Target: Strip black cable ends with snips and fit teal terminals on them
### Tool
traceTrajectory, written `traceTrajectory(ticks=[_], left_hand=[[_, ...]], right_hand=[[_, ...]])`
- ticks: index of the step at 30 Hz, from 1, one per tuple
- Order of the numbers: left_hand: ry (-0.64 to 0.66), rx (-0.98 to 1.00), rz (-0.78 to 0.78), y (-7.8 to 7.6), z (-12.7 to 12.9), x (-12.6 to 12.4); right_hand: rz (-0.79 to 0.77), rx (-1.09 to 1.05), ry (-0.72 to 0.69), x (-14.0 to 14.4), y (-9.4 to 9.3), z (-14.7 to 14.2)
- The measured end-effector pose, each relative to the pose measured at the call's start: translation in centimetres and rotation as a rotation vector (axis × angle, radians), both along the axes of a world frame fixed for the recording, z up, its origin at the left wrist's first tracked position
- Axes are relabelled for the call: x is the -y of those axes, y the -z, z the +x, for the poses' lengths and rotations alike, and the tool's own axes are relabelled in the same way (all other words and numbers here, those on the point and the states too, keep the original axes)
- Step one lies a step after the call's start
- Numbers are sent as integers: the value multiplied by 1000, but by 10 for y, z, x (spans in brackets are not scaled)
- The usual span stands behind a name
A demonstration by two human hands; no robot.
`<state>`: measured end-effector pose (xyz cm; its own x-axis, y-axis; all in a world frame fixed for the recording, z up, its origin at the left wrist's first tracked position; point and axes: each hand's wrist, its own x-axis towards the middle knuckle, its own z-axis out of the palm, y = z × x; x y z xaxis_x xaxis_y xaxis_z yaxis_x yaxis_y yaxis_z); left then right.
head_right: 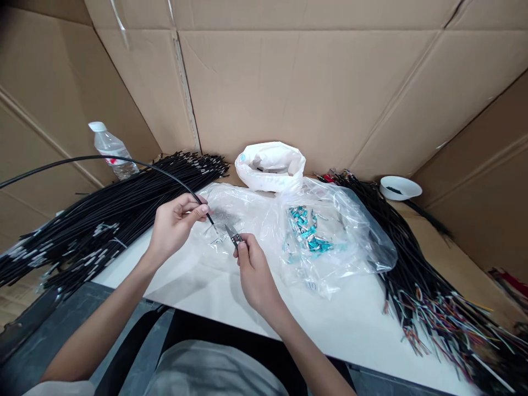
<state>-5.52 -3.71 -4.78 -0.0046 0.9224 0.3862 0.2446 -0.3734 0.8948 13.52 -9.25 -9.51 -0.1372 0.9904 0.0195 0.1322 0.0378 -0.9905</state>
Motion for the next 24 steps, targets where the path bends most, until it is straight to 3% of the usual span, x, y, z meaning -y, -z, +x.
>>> traceTrajectory(ticks=[12, 24], left_hand=[[-35, -22, -16, -2, 11, -1], [-111, -202, 94, 3, 11, 0]], right_hand=[[49, 147, -23, 6, -15, -4], [42, 57, -6, -4, -10, -9]])
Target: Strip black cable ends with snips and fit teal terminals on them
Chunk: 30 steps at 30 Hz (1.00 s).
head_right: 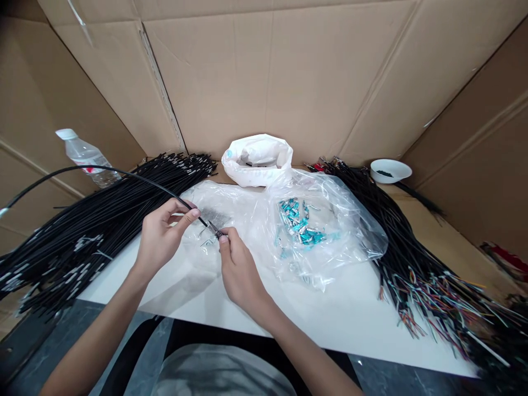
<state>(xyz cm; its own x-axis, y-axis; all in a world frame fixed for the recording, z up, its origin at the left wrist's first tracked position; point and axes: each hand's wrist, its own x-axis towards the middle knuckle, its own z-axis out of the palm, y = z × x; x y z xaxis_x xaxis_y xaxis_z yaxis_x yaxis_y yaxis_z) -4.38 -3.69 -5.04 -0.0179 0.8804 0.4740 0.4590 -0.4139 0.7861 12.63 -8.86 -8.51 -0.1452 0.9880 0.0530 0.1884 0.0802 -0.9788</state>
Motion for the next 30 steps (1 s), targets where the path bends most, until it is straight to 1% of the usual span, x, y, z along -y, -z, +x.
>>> traceTrajectory(ticks=[4, 7, 13, 22, 27, 30], left_hand=[[-4, -22, 31, -3, 0, 1], [-6, -8, 33, -4, 0, 1], [-20, 42, 31, -3, -3, -2], [4, 61, 28, -3, -2, -4], [1, 73, 20, -3, -1, -3], [-15, 65, 2, -3, 0, -1]], right_hand=[[14, -28, 3, -4, 2, -2], [-11, -77, -10, -9, 3, -2], [-212, -315, -97, -14, -1, 2], [-450, -675, -146, -14, -14, 6], [-506, -727, -239, -16, -17, 7], [-532, -728, -246, -16, -16, 7]])
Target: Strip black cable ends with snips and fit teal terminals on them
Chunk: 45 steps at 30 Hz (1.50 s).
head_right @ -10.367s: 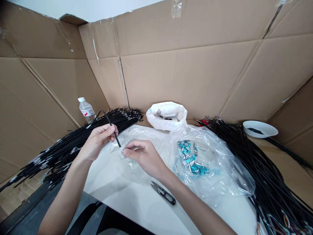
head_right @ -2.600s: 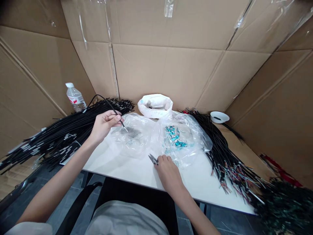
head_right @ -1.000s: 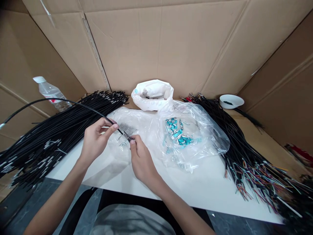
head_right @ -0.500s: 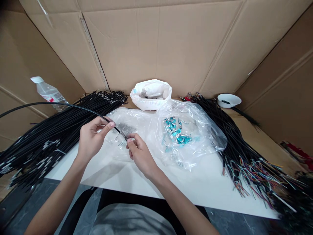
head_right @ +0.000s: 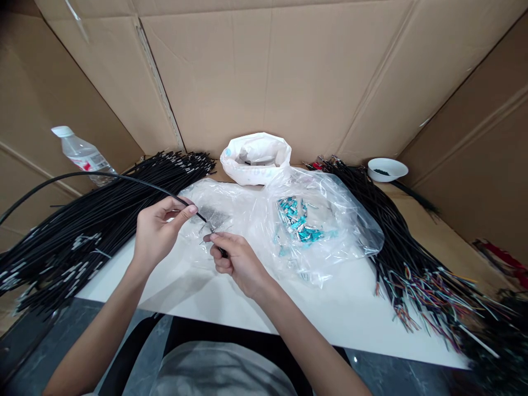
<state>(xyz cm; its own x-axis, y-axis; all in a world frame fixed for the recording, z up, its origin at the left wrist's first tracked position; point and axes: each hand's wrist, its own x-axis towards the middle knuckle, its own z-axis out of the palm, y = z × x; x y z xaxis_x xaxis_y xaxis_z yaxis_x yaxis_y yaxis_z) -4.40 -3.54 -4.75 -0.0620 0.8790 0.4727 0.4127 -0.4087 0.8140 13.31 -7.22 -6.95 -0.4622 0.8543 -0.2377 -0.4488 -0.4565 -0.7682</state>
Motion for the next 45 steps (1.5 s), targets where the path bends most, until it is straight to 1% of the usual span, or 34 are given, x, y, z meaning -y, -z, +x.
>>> traceTrajectory(ticks=[4, 9, 15, 22, 27, 31, 37, 43, 45], left_hand=[[-22, -21, -15, -1, 0, 2], [-40, -46, -8, 0, 0, 3], [-55, -84, -6, 1, -1, 1], [-85, -167, -24, -5, -5, -13], [-100, -193, -50, -10, -6, -20], [-90, -187, -56, -10, -6, -20], [-98, -227, -44, -8, -4, -20], [-97, -181, -44, -4, -2, -24], [-89, -193, -43, -3, -1, -24]], right_hand=[[-34, 66, 23, -3, 1, -2], [-4, 138, 76, -6, 2, -7], [-65, 89, 119, -11, 5, -13], [-179, 36, 89, -31, 4, -21], [-195, 28, 61, -42, 4, -23], [-191, 13, 42, -44, 7, -23], [-209, -8, 68, -44, 10, -24], [-242, -4, 91, -42, 11, -22], [-246, -7, 96, -43, 11, -23]])
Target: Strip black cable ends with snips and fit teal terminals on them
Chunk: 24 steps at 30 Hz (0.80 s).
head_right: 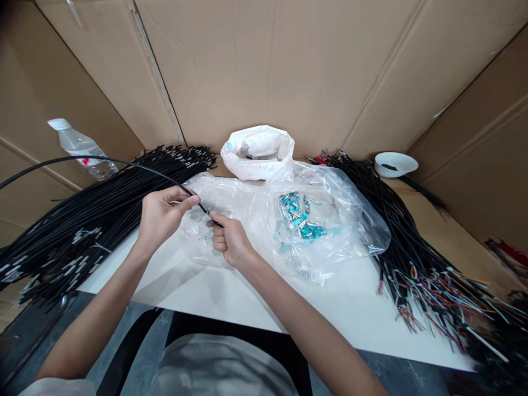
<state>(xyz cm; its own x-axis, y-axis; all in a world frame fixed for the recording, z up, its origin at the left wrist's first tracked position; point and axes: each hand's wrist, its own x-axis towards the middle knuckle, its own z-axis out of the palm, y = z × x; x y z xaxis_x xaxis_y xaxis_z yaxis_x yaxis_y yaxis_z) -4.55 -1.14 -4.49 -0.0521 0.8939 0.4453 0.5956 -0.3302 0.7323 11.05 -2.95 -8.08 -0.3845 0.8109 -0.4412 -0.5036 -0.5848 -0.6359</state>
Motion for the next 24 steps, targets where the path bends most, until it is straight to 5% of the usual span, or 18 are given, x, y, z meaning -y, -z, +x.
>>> traceTrajectory(ticks=[24], left_hand=[[76, 62, -35, -1, -4, -2]], right_hand=[[-54, -29, 0, 0, -6, -1]])
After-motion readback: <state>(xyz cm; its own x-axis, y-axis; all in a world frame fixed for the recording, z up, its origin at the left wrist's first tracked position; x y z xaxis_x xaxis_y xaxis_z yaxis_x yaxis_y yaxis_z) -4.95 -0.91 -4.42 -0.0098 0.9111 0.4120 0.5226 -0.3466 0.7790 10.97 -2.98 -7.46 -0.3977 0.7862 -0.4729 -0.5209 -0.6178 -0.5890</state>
